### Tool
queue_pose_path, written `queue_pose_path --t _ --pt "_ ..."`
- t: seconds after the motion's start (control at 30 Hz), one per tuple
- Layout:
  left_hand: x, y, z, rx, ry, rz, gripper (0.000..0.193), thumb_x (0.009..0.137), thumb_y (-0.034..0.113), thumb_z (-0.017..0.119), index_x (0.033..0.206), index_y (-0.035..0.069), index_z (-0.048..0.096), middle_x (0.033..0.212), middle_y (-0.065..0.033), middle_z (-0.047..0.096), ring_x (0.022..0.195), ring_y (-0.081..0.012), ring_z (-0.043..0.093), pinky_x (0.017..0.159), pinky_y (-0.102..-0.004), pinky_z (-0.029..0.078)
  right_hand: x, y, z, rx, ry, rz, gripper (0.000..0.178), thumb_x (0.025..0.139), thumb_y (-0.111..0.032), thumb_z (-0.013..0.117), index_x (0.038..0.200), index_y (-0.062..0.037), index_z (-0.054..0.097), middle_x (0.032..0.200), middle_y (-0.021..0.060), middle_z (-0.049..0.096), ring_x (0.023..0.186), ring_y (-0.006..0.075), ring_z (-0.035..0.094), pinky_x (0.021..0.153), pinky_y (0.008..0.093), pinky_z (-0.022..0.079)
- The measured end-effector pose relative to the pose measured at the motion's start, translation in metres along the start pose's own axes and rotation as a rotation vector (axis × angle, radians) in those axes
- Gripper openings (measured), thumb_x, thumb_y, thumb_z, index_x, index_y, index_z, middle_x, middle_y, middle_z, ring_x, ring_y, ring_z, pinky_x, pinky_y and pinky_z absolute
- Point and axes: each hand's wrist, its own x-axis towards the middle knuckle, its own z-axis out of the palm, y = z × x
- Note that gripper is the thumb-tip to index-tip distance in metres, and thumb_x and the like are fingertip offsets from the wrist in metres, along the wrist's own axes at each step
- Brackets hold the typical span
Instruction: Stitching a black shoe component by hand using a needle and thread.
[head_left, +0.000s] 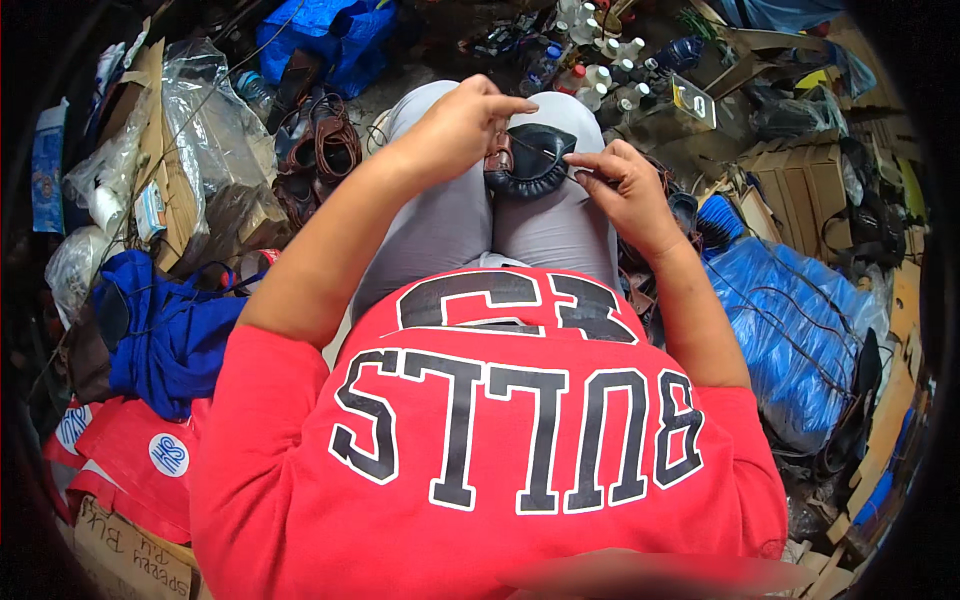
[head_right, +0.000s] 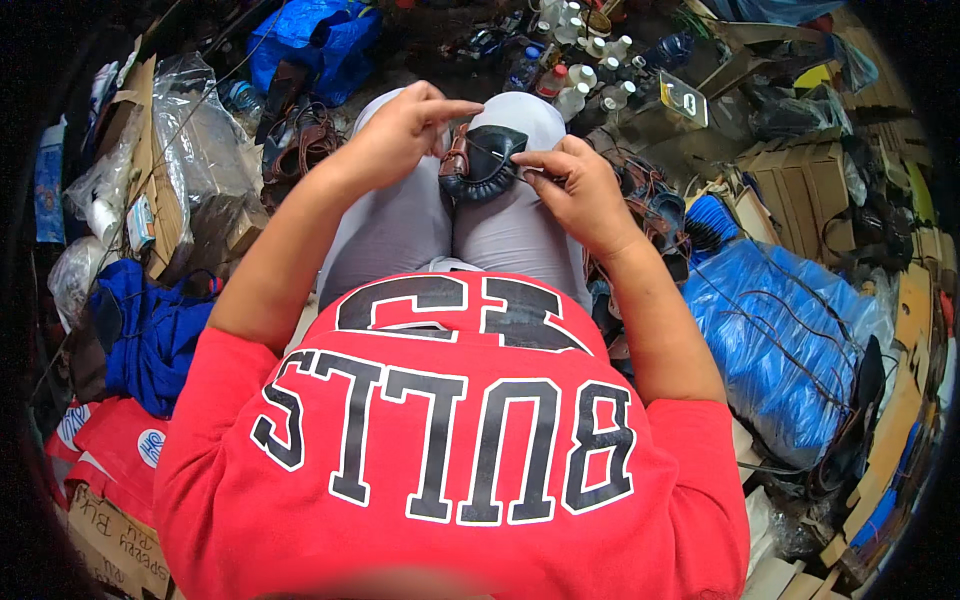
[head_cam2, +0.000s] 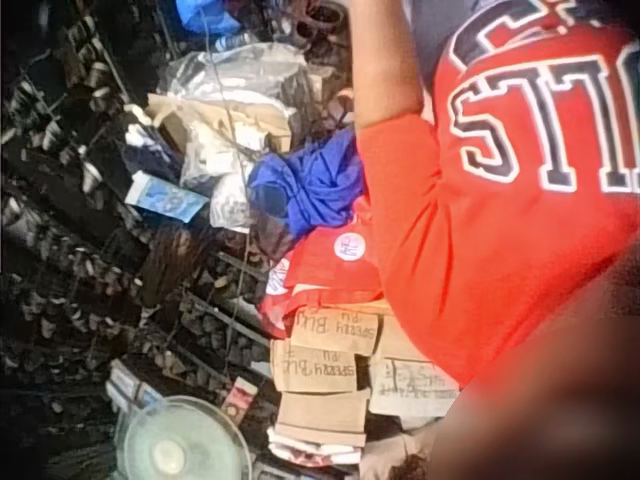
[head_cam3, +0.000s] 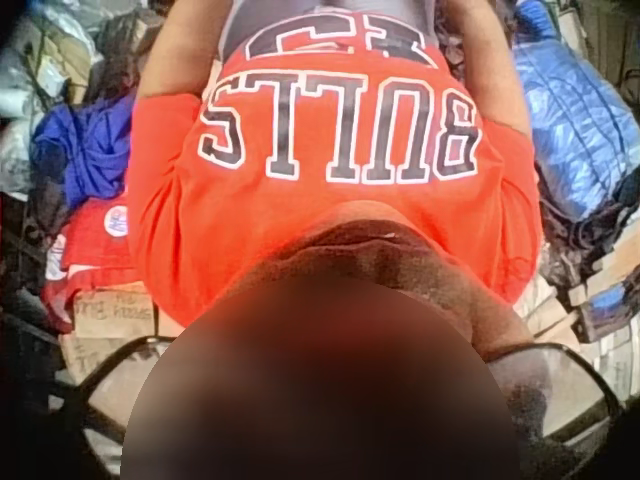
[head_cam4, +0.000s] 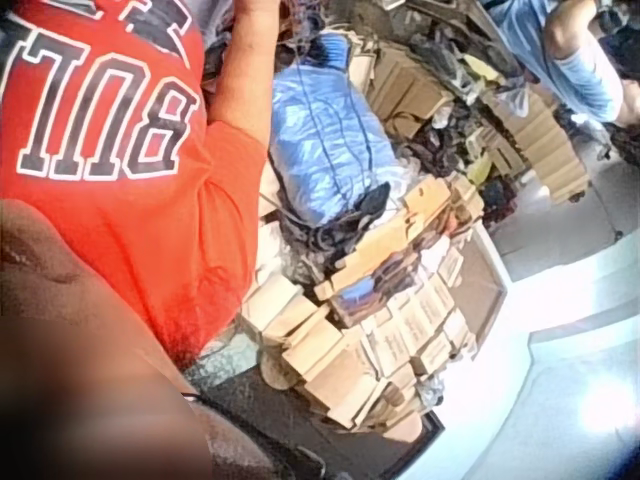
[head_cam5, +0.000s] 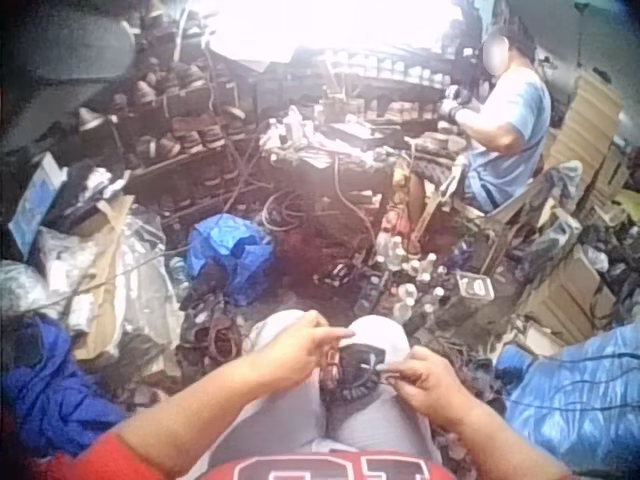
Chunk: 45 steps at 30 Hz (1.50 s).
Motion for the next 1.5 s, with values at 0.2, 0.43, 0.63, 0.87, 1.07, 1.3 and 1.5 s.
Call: queue_pose_path --t 0.2,0.43,0.63,0.87,1.07,1.3,1.5 --pt "-0.024 0.001 0.023 0.177 0.217 0.171 0.01 0.07 0.003 0.066 0.078 0.008 0.069 0.074 -0.0068 0.057 0.073 -0.025 0.058 0.062 -0.0335 0.048 -0.018 -0.002 0.02 -0.388 0.118 -0.175 0.03 0.075 -0.007 0.062 0.105 -0.0126 0.065 0.073 0.0077 0.051 0.07 0.0259 0.052 0.071 0.0374 0.039" --pt "-0.021 0.002 0.028 0.251 0.251 0.144 0.019 0.068 0.001 0.071 0.084 0.011 0.071 0.069 -0.0056 0.052 0.071 -0.0195 0.053 0.062 -0.028 0.041 -0.02 -0.001 0.017 -0.331 0.092 -0.126 0.032 0.077 -0.006 0.062 0.107 -0.0143 0.066 0.073 0.0068 0.05 0.069 0.0223 0.052 0.072 0.0333 0.039" --pt "-0.016 -0.003 0.021 -0.04 0.119 0.144 0.023 0.072 0.0 0.07 0.09 0.013 0.072 0.071 -0.0012 0.047 0.069 -0.0132 0.048 0.063 -0.0261 0.043 -0.007 0.011 0.002 0.138 -0.062 0.133 0.028 0.081 -0.003 0.059 0.106 -0.0142 0.068 0.077 0.0033 0.046 0.066 0.0142 0.049 0.063 0.027 0.042" --pt "-0.004 -0.012 0.02 -0.037 0.065 0.103 0.028 0.071 -0.004 0.068 0.092 0.014 0.073 0.074 -0.0009 0.044 0.07 -0.0134 0.047 0.062 -0.026 0.043 0.011 0.02 -0.012 0.126 -0.181 0.107 0.025 0.082 -0.002 0.056 0.102 -0.011 0.068 0.082 0.0002 0.045 0.079 0.0103 0.045 0.071 0.0226 0.038" --pt "-0.004 -0.013 0.021 0.067 0.11 0.162 0.028 0.07 -0.002 0.069 0.091 0.016 0.073 0.072 -0.0017 0.045 0.068 -0.0152 0.045 0.062 -0.027 0.041 0.013 0.02 -0.015 0.167 -0.204 0.145 0.026 0.08 0.0 0.055 0.099 -0.0096 0.069 0.082 -0.0003 0.045 0.079 0.0101 0.045 0.072 0.022 0.038" --pt "-0.004 -0.013 0.022 0.073 0.109 0.131 0.025 0.071 -0.001 0.068 0.089 0.016 0.073 0.069 -0.0018 0.047 0.068 -0.0152 0.045 0.063 -0.0264 0.04 0.015 0.026 -0.014 0.22 -0.229 0.187 0.028 0.078 0.001 0.056 0.101 -0.0083 0.069 0.084 -0.0006 0.047 0.081 0.0093 0.046 0.073 0.0209 0.038" --pt "-0.004 -0.015 0.021 -0.034 0.085 0.116 0.023 0.072 -0.001 0.068 0.09 0.014 0.073 0.068 -0.0018 0.047 0.068 -0.0141 0.044 0.064 -0.0257 0.04 0.013 0.03 -0.016 0.268 -0.242 0.16 0.026 0.08 -0.001 0.058 0.102 -0.0088 0.069 0.085 -0.0005 0.048 0.082 0.0096 0.047 0.075 0.021 0.038"
